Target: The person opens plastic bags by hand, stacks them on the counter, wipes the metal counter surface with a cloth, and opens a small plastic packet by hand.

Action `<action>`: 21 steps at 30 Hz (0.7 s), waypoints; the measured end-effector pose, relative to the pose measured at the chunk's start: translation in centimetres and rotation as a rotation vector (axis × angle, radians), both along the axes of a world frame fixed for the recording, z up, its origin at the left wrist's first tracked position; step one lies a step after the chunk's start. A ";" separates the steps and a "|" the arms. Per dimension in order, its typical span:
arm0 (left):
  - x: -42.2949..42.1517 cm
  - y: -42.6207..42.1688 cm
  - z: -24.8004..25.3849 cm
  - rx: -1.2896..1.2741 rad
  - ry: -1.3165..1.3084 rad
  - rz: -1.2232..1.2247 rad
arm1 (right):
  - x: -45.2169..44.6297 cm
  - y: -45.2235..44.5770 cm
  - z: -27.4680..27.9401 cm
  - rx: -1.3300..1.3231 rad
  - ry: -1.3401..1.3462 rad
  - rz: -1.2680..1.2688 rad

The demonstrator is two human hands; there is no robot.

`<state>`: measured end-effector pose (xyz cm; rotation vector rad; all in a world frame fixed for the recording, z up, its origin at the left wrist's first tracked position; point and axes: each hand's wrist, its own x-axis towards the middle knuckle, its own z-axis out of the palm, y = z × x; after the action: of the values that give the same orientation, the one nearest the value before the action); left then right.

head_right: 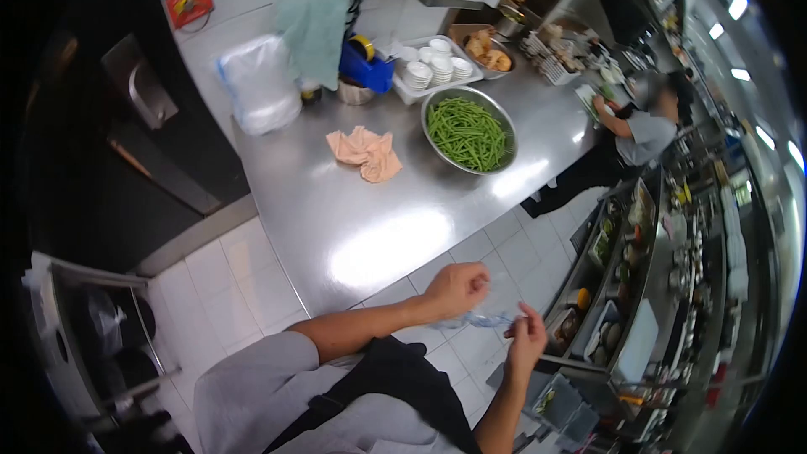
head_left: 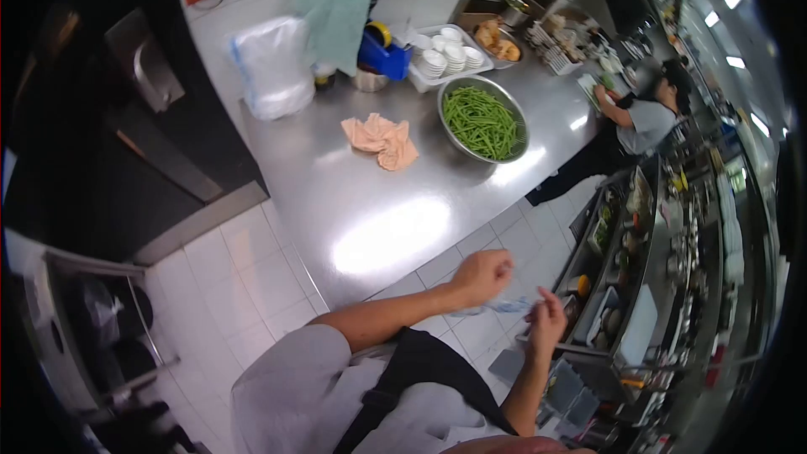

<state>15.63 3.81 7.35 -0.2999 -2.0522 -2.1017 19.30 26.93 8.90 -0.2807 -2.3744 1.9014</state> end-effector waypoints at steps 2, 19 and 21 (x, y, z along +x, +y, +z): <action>0.4 -1.2 5.4 0.122 0.121 0.012 | 1.2 -3.8 6.8 0.214 0.351 -0.007; 3.6 -0.5 -1.0 -0.399 0.403 -0.162 | 2.5 -4.1 -0.1 0.077 -0.160 0.374; 3.8 2.1 -4.7 0.010 0.005 -0.533 | 2.5 -4.0 -0.3 0.091 -0.237 0.425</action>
<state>19.44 5.87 2.62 -0.9390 -2.1307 -2.3785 21.79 22.96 8.65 0.0114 -2.8587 2.0106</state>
